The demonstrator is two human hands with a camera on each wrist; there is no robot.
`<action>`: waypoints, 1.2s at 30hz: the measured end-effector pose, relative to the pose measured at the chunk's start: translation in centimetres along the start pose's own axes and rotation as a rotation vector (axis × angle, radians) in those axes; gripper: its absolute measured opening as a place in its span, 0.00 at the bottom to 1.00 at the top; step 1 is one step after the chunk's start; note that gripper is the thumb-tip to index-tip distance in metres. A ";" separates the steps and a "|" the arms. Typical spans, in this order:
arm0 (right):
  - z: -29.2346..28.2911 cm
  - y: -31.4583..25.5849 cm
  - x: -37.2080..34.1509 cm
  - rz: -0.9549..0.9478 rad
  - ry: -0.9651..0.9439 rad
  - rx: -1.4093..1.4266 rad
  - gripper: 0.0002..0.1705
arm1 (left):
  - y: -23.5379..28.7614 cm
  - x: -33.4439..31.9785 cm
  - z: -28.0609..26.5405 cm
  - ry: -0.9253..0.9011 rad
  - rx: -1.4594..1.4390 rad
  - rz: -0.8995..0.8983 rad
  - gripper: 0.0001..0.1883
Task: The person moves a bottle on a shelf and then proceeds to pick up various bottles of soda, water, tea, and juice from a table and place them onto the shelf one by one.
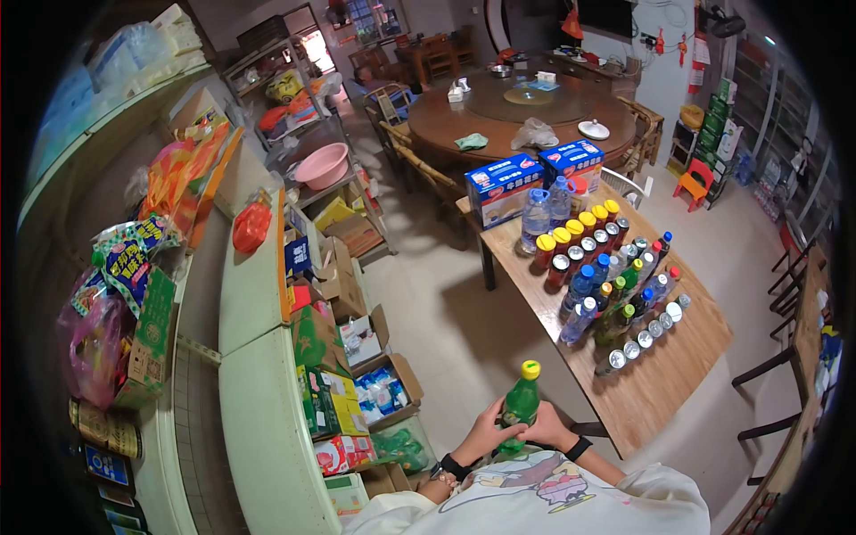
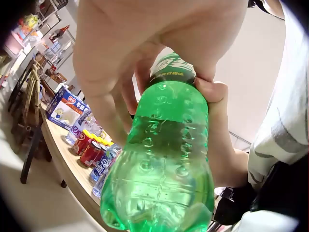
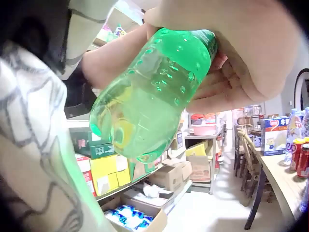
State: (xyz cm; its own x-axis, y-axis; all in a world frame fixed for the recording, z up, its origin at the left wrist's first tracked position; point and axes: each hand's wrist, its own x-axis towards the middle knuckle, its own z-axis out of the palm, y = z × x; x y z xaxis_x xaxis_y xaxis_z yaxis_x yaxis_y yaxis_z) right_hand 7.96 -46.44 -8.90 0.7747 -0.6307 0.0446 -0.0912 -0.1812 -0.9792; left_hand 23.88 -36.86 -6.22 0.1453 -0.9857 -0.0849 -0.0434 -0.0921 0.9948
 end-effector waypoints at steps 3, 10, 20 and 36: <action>-0.1 -1.3 -0.3 0.023 -0.043 -0.140 0.39 | 0.1 0.1 0.0 -0.030 0.088 -0.006 0.38; 0.2 0.0 -1.5 -0.049 -0.025 -0.214 0.43 | 1.4 -0.2 0.3 -0.027 0.262 0.016 0.39; 1.8 -1.4 -1.4 0.000 -0.118 -0.225 0.41 | 0.1 -2.8 -0.6 0.047 0.239 0.018 0.39; 10.1 -0.2 0.7 -0.082 -0.377 -0.141 0.42 | -0.7 -11.1 -5.1 0.300 0.310 -0.079 0.40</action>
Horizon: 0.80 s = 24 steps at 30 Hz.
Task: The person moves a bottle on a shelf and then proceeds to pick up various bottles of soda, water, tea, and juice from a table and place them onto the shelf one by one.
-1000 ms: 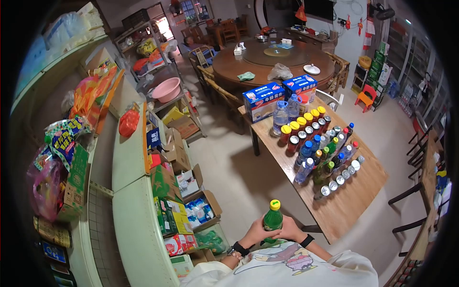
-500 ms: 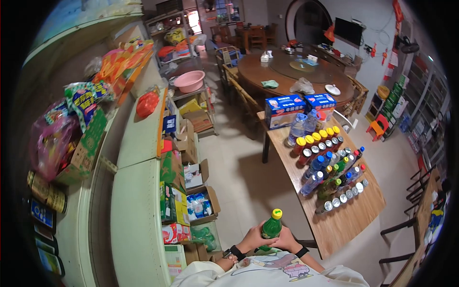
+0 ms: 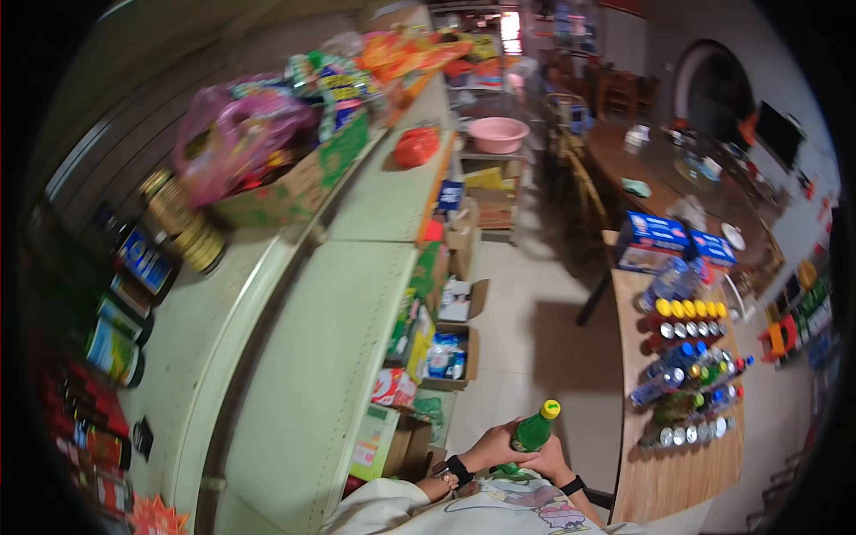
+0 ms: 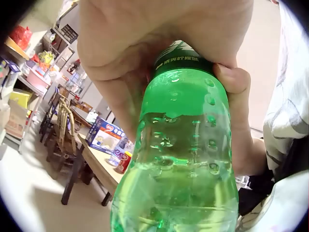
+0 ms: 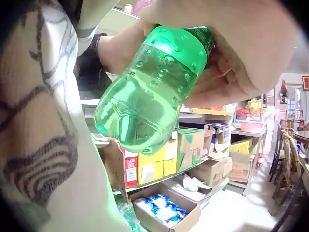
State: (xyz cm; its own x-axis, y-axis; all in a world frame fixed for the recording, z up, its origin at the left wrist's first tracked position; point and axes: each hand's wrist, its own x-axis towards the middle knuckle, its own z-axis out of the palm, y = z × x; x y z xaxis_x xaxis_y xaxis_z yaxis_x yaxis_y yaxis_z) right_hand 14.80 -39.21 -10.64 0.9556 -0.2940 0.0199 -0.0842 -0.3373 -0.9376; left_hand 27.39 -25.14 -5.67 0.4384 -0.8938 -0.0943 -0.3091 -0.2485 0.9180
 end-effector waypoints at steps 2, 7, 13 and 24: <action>0.8 -0.9 1.4 -0.009 -0.068 0.022 0.39 | -0.3 -1.1 -0.9 0.072 -0.009 -0.049 0.40; 3.2 -0.3 6.0 -0.133 -0.303 -0.060 0.41 | -1.4 -3.5 -3.0 0.304 -0.001 -0.109 0.39; 6.5 -2.5 12.3 -0.322 -0.631 0.013 0.44 | -2.0 -6.3 -4.2 0.704 -0.008 -0.120 0.37; 11.2 -13.2 19.8 -0.708 -1.156 0.006 0.46 | 4.2 -9.8 -6.3 1.293 -0.073 -0.250 0.33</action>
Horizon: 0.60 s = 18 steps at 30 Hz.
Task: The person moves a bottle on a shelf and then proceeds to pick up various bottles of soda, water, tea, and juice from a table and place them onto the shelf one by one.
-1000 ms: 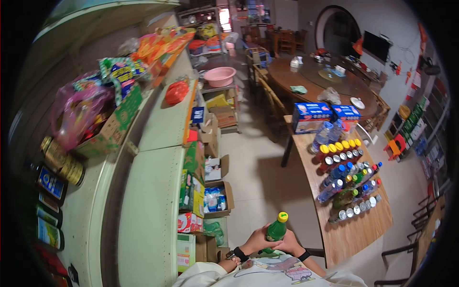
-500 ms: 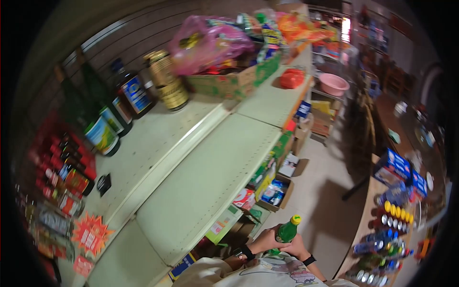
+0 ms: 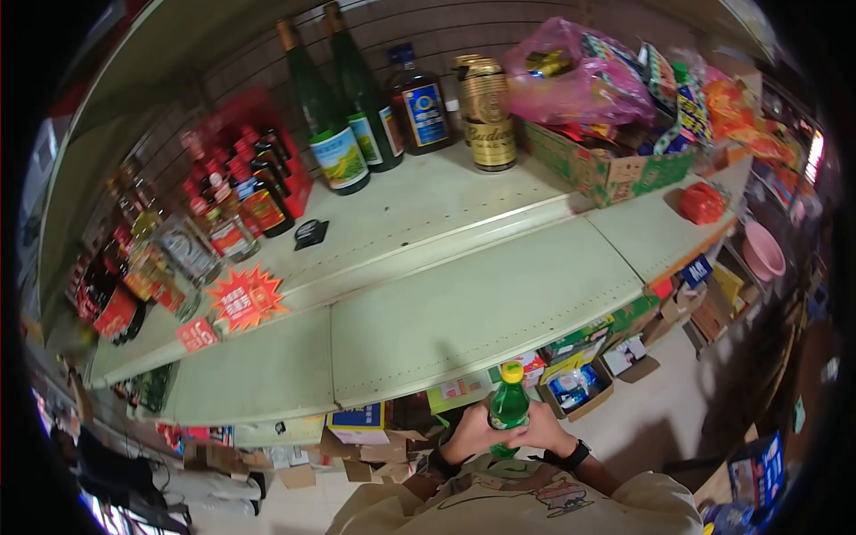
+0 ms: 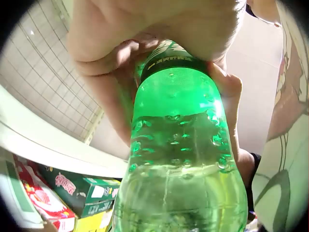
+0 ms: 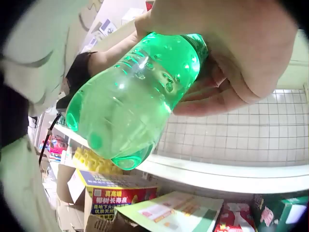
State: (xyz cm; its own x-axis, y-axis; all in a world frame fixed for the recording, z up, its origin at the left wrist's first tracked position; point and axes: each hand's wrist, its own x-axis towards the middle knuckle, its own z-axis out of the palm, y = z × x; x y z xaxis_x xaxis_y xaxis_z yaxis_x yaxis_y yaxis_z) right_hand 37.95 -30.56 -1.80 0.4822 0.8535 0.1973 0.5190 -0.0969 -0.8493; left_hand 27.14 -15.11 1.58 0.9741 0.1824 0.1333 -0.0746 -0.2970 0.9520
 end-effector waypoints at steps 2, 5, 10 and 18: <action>-0.5 -1.0 1.3 -0.062 -0.027 0.028 0.47 | 0.3 -0.5 -0.4 0.058 -0.010 -0.022 0.33; -1.2 -2.6 2.7 -0.096 -0.106 0.071 0.47 | 1.2 -1.1 -0.9 0.137 -0.008 -0.024 0.33; -2.3 -4.6 3.5 -0.185 -0.191 0.101 0.47 | 2.6 -2.4 -1.0 0.196 0.000 -0.059 0.34; -3.2 -5.6 3.3 -0.264 -0.166 0.036 0.46 | 4.2 -2.9 -0.3 0.228 -0.008 -0.095 0.36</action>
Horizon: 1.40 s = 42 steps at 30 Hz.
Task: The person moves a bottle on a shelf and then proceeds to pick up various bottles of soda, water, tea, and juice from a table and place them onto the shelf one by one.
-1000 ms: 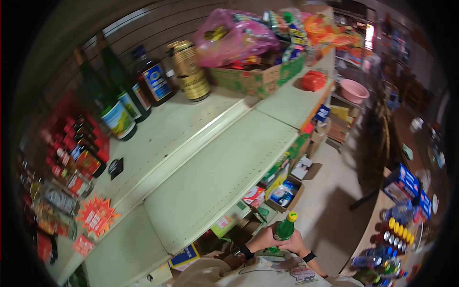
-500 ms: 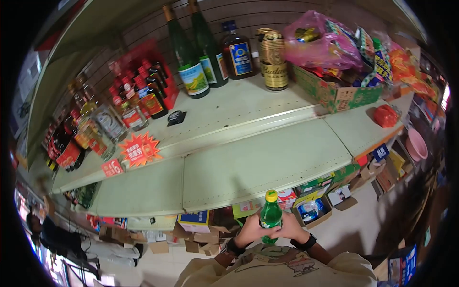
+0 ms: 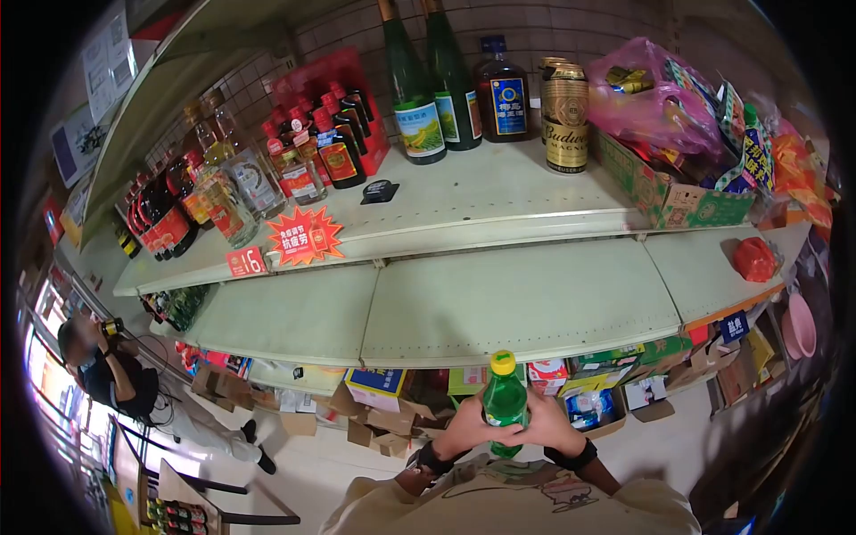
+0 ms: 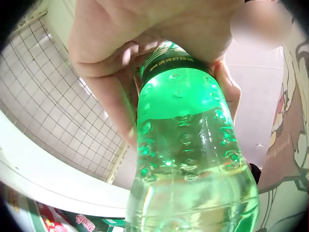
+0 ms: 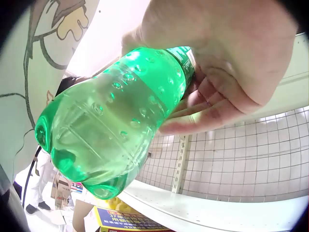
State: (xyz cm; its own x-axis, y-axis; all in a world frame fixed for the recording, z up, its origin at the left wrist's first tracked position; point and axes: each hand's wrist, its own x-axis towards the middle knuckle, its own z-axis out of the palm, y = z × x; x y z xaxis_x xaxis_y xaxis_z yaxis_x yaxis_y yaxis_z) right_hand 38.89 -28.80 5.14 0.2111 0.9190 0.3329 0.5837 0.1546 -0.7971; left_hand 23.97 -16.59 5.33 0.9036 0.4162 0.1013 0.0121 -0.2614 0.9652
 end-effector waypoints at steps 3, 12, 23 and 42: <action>0.0 0.2 -0.2 -0.003 0.007 -0.018 0.46 | 0.8 -0.1 0.1 0.010 0.028 -0.004 0.36; 0.2 -0.7 -0.3 0.013 0.002 -0.012 0.47 | 0.7 -0.7 -0.2 -0.001 0.027 -0.014 0.35; 1.2 -1.3 0.6 -0.072 -0.096 -0.029 0.51 | 2.0 -2.8 -1.2 0.133 -0.002 0.022 0.36; -7.1 -23.2 17.0 -0.468 -0.008 -0.343 0.42 | 21.6 -0.5 -15.4 0.324 0.141 0.586 0.31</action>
State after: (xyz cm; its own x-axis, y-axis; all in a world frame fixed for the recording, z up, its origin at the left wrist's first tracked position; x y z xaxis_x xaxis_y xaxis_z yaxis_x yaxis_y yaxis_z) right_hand 34.54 -19.35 32.86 -0.1359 0.7843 0.6054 0.8347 0.4198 -0.3565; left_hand 17.19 -9.01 29.86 0.6047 0.4055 0.6855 -0.3643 -0.6245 0.6908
